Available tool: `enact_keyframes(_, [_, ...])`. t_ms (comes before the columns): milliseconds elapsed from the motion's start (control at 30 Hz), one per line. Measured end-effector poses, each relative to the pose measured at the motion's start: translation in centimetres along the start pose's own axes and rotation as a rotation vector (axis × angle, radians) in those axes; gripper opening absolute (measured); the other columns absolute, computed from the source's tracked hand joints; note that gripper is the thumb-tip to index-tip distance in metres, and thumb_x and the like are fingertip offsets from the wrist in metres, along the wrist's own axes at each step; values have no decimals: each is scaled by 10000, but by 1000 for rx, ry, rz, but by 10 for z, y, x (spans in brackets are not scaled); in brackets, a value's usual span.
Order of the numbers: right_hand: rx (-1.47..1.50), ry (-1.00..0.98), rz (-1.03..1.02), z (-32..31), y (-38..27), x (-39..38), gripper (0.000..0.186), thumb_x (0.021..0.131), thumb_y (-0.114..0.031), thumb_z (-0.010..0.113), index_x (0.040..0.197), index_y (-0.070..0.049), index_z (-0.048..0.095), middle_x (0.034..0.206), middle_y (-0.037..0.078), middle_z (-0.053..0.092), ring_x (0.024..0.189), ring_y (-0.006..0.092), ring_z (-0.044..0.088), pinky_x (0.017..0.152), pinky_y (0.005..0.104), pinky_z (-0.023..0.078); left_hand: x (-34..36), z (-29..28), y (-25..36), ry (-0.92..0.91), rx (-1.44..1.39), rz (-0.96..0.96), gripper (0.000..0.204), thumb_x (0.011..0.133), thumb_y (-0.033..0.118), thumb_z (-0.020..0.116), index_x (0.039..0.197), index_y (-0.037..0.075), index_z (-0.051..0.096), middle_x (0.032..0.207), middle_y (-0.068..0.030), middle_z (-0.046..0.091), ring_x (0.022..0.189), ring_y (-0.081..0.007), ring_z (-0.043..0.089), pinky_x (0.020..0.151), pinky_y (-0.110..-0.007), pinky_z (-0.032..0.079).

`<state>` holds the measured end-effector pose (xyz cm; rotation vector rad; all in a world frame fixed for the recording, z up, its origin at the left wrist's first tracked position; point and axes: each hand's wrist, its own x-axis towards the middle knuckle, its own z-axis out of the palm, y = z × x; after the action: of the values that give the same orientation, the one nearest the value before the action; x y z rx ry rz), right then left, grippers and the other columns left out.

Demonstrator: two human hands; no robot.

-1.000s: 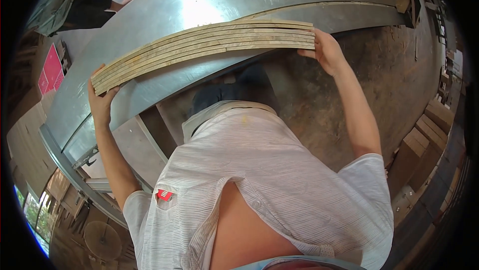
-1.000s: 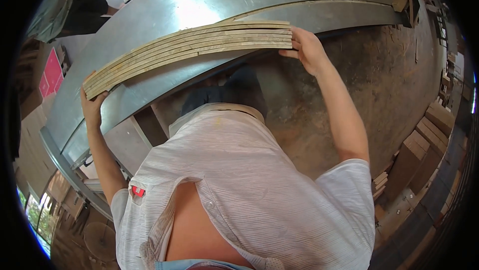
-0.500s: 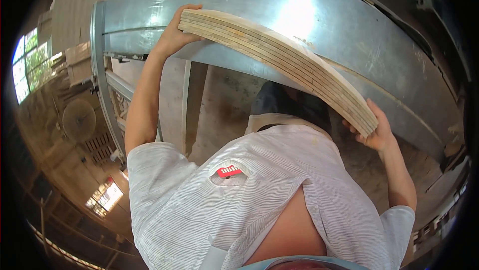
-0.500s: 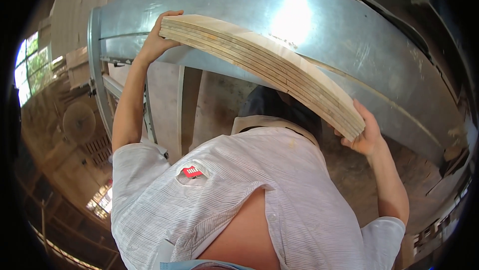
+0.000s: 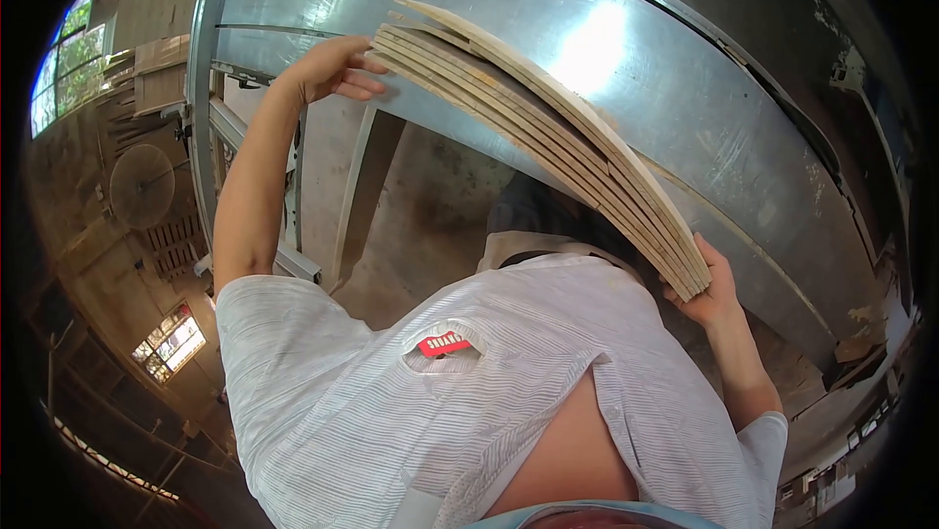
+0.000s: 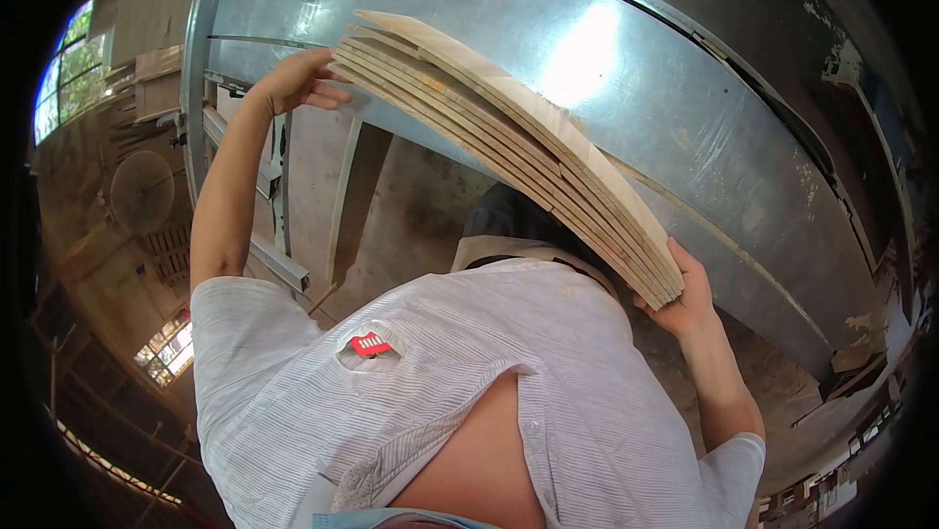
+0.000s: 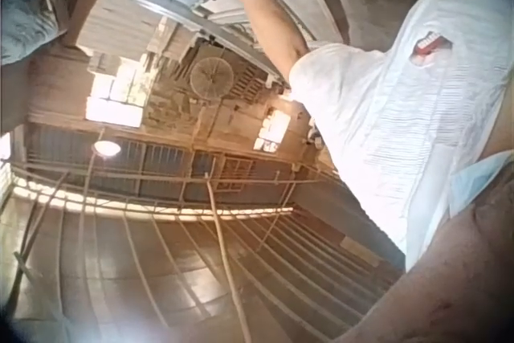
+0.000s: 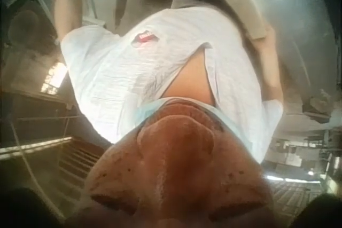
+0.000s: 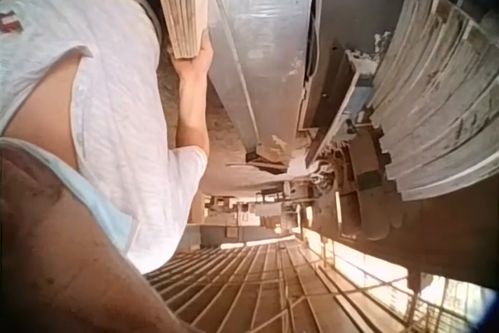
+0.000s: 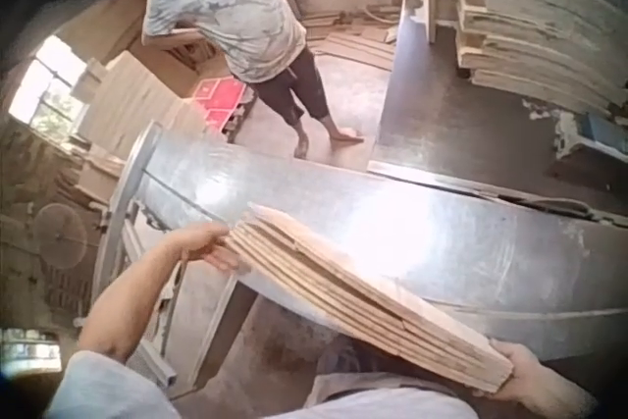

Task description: Using a jointer machine to smooth the edges of curved wooden panels.

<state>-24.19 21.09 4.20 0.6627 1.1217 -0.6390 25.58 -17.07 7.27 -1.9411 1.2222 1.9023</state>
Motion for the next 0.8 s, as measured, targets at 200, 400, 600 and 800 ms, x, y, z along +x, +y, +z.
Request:
enact_keyframes(200, [-4,-71,22,-3,-4,4,460,982,-484,505,1214,-100,606,1031,104,665,810,251,614,587,362,442,21,31,48,8,51,-163,922,792,877,457,1128,43,662,850,-125,722,650,-222,733,429,-275,588])
enact_keyframes(400, [25,-18,32,7,-4,0,469,994,-488,483,1215,-96,615,1012,102,675,764,247,621,548,359,450,41,29,61,7,90,-245,735,814,763,573,1003,65,702,745,-85,703,582,-166,693,356,-205,493])
enact_keyframes(600, [-45,-92,37,-4,-6,3,486,983,-506,493,1244,-111,602,1073,94,675,838,229,635,585,372,465,37,42,64,31,58,-226,492,828,616,648,806,125,684,602,17,611,401,-58,509,314,-176,335])
enact_keyframes(800, [-441,143,-158,-5,-16,-4,606,979,-580,491,1321,-88,580,1219,85,648,999,209,618,761,338,491,47,31,50,-39,-32,-234,402,819,539,661,756,142,667,585,22,604,402,-50,511,306,-179,335])
